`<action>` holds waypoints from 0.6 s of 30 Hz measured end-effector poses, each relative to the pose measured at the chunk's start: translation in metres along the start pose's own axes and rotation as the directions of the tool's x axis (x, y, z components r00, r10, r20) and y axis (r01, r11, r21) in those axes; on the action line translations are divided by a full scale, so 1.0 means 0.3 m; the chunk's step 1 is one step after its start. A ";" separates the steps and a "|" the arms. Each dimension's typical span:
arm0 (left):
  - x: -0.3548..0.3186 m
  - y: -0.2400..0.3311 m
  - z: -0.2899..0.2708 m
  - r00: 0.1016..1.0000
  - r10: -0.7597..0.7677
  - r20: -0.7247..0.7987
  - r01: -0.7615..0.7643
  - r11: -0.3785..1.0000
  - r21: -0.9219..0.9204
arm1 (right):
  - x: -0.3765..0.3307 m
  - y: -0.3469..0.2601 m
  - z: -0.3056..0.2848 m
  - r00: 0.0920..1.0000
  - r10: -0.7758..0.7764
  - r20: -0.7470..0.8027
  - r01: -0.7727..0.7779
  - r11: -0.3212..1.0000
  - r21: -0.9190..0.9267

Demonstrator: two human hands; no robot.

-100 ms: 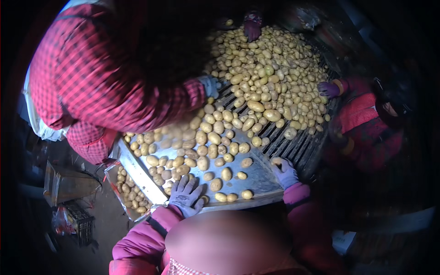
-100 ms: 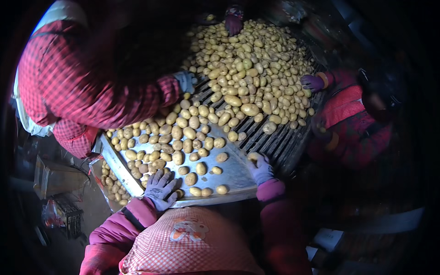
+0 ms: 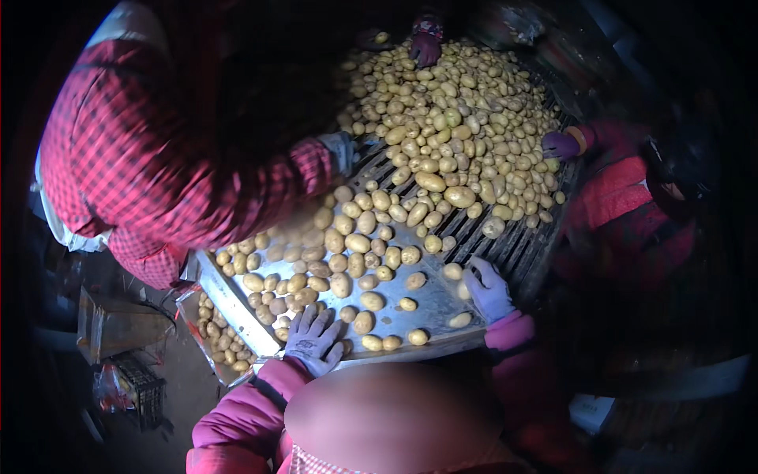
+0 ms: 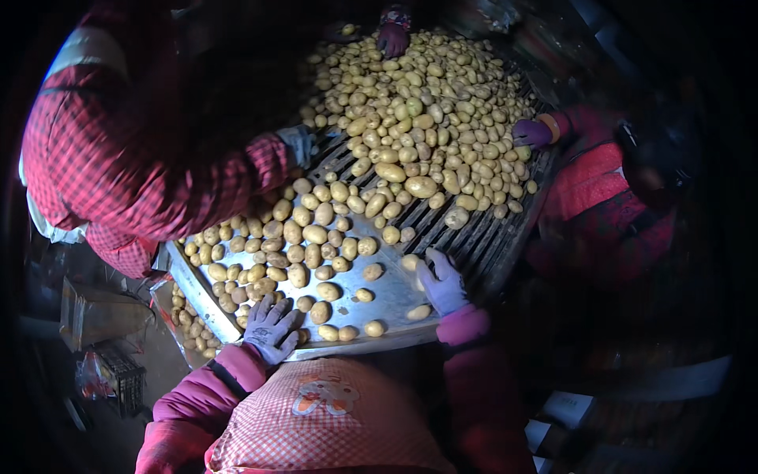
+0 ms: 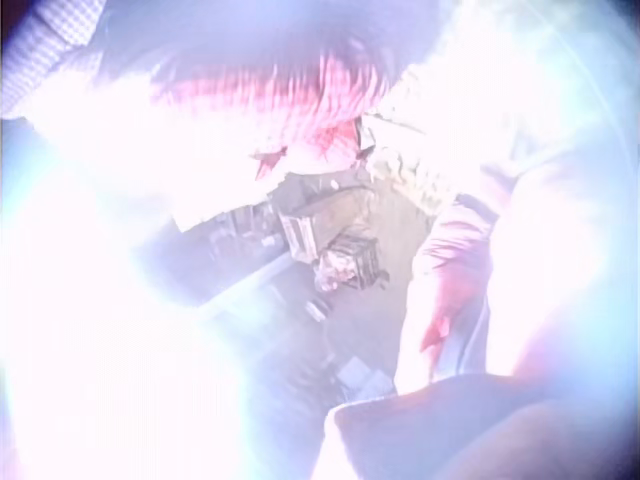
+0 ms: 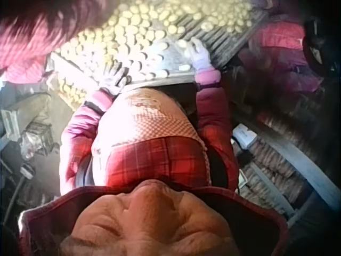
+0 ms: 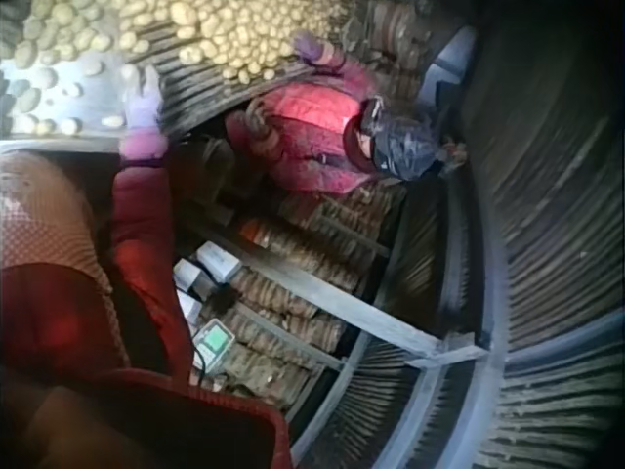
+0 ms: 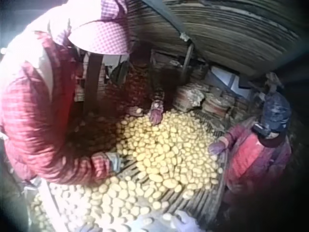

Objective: Sorting potatoes by hand on a sorting table and placing them into crates or bags.

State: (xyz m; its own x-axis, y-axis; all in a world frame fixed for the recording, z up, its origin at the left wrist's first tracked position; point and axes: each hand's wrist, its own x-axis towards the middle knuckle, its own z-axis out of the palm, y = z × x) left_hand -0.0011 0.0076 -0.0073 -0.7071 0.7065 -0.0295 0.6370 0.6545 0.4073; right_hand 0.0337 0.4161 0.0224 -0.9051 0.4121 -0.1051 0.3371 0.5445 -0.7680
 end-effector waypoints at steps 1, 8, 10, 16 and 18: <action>0.002 0.004 0.002 0.999 0.013 -0.043 -0.013 1.000 -0.009 | 0.038 0.002 0.005 0.979 -0.173 -0.111 0.155 0.976 -0.150; 0.026 0.030 -0.022 0.981 0.036 -0.192 -0.049 0.997 -0.064 | 0.056 -0.106 0.186 0.808 -0.471 0.352 0.522 0.851 -0.061; 0.034 0.031 -0.027 0.984 0.014 -0.176 -0.022 0.999 -0.049 | 0.181 -0.146 0.200 0.841 -0.515 0.164 0.537 0.830 -0.148; 0.027 0.053 -0.035 0.984 -0.087 -0.158 0.089 0.996 0.001 | 0.441 -0.244 0.329 0.937 -0.338 0.085 0.314 0.711 -0.629; 0.034 0.058 -0.040 0.979 -0.112 -0.169 0.115 0.993 0.005 | 0.390 -0.283 0.411 0.947 -0.306 0.102 0.306 0.754 -0.582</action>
State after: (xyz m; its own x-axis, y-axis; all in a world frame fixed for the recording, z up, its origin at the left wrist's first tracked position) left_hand -0.0008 0.0230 0.0105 -0.8159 0.5726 0.0800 0.5532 0.7328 0.3962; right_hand -0.1329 0.3280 -0.0024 -0.9862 0.1494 0.0710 0.1281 0.9614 -0.2434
